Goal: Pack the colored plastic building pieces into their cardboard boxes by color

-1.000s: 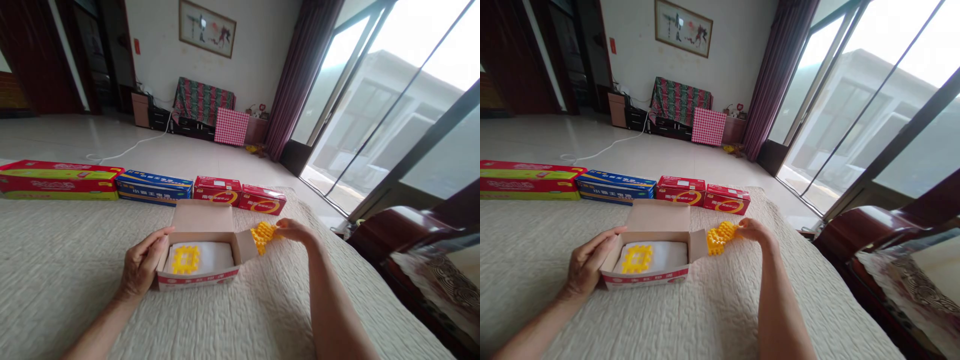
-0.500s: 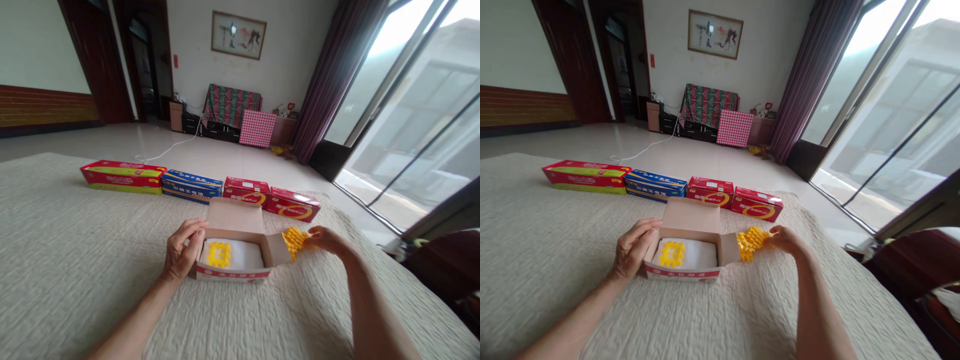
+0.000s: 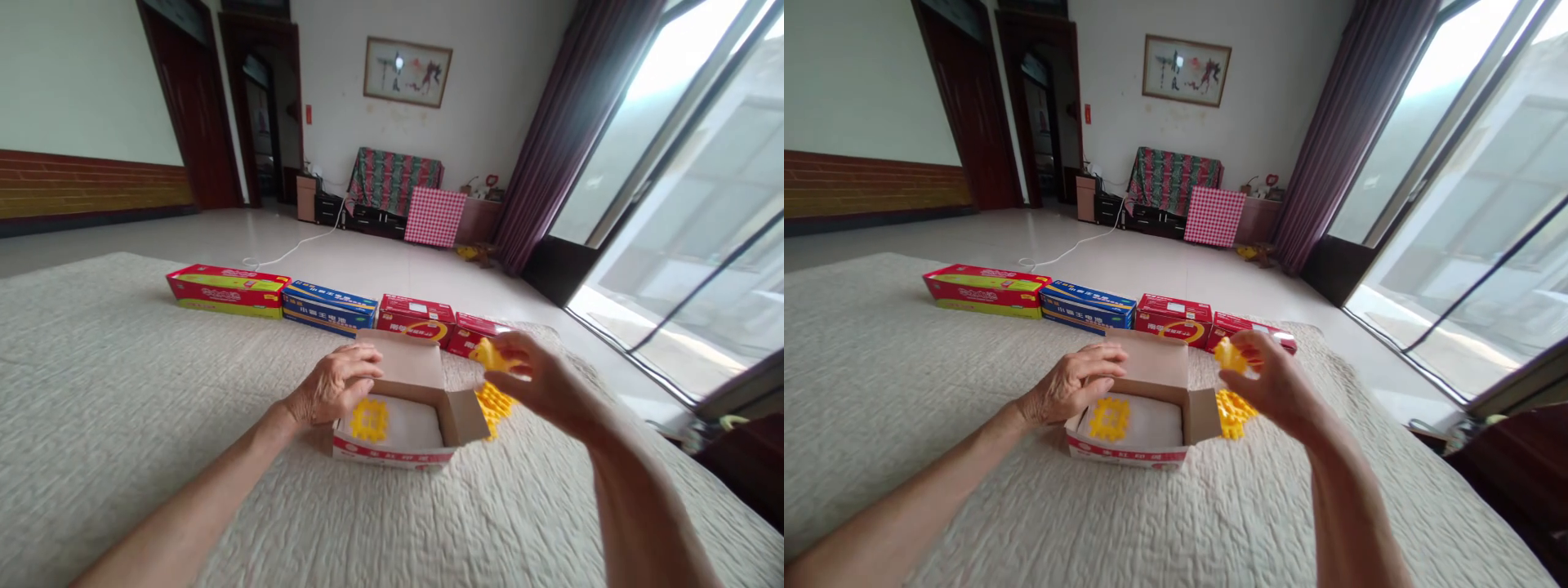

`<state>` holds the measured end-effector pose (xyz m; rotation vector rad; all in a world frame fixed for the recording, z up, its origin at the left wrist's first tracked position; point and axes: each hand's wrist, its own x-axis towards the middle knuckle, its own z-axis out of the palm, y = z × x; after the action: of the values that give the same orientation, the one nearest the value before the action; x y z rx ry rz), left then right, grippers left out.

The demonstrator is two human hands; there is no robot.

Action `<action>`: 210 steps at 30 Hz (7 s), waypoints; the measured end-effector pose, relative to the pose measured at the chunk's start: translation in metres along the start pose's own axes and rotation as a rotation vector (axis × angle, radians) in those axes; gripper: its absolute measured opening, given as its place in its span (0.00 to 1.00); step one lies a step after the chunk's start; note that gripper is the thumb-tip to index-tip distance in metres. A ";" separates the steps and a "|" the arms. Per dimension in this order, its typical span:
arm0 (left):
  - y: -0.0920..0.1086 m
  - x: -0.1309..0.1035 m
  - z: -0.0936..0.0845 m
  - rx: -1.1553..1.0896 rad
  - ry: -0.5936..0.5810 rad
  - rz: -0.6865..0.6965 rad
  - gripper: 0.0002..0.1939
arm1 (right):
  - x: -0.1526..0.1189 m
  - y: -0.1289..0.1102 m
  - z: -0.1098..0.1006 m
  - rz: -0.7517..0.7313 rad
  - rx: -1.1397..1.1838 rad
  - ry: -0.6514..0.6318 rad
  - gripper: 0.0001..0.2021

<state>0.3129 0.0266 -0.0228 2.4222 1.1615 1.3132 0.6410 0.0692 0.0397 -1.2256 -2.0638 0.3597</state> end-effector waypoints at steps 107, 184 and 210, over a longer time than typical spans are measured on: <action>-0.017 -0.016 0.022 -0.386 0.217 -0.448 0.17 | -0.012 -0.099 0.100 -0.343 -0.152 -0.523 0.13; -0.019 -0.018 0.022 -0.343 0.182 -0.521 0.19 | -0.003 -0.001 0.013 -0.138 -0.149 -0.098 0.10; -0.016 -0.017 0.022 -0.367 0.180 -0.575 0.20 | 0.001 0.092 0.014 0.315 -0.255 -0.246 0.08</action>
<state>0.3151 0.0306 -0.0543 1.5797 1.3744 1.4044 0.6919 0.1193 -0.0205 -1.7449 -2.1718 0.4182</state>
